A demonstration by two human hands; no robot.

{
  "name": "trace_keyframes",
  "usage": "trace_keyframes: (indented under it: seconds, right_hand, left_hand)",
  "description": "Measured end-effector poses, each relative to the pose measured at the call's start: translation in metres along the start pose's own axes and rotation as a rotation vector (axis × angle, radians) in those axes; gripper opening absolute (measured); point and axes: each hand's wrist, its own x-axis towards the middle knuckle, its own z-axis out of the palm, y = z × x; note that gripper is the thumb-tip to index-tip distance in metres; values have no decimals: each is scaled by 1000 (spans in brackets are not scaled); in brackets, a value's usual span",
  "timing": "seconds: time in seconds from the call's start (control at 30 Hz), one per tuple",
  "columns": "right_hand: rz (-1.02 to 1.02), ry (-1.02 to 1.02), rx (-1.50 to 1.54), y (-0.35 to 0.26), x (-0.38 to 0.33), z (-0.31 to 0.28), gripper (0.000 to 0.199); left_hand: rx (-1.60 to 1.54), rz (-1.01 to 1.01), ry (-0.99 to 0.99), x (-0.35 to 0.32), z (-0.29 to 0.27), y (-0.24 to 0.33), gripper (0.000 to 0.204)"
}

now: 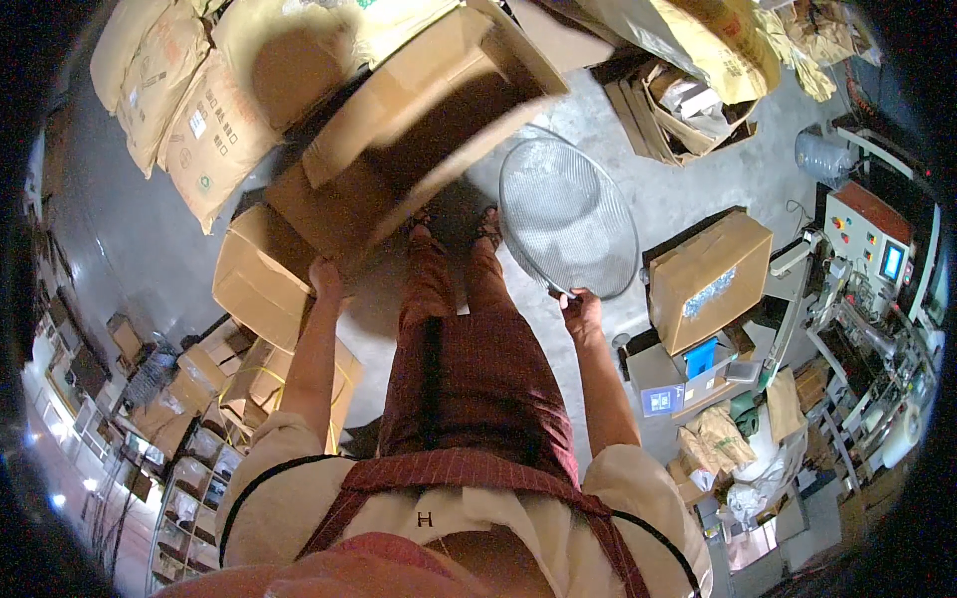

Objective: The person scoops small metal parts from a cardboard box into a metal mesh strainer by hand, then shakes the strainer over the box.

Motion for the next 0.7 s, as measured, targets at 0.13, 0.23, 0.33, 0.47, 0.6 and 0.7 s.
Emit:
trace_keyframes:
  seconds: [0.13, 0.23, 0.33, 0.47, 0.6, 0.7]
  right_hand:
    - [-74, -131, -29, -10, 22, 15, 28]
    - [-45, -10, -81, 4, 47, 32, 31]
    - [-68, -82, -45, 4, 60, 20, 27]
    - [-58, 34, -124, 13, 47, 48, 24]
    - [33, -15, -217, 14, 13, 64, 22]
    - [-22, 2, -296, 29, 0, 55, 21]
  left_hand:
    - [341, 224, -64, -15, 50, 93, 17]
    - [652, 572, -20, 61, 35, 79, 26]
    - [836, 450, -36, 24, 50, 118, 29]
    - [665, 411, -58, 31, 13, 87, 28]
    - [1464, 162, -308, 14, 10, 147, 34]
    - [1448, 305, -352, -11, 21, 188, 31]
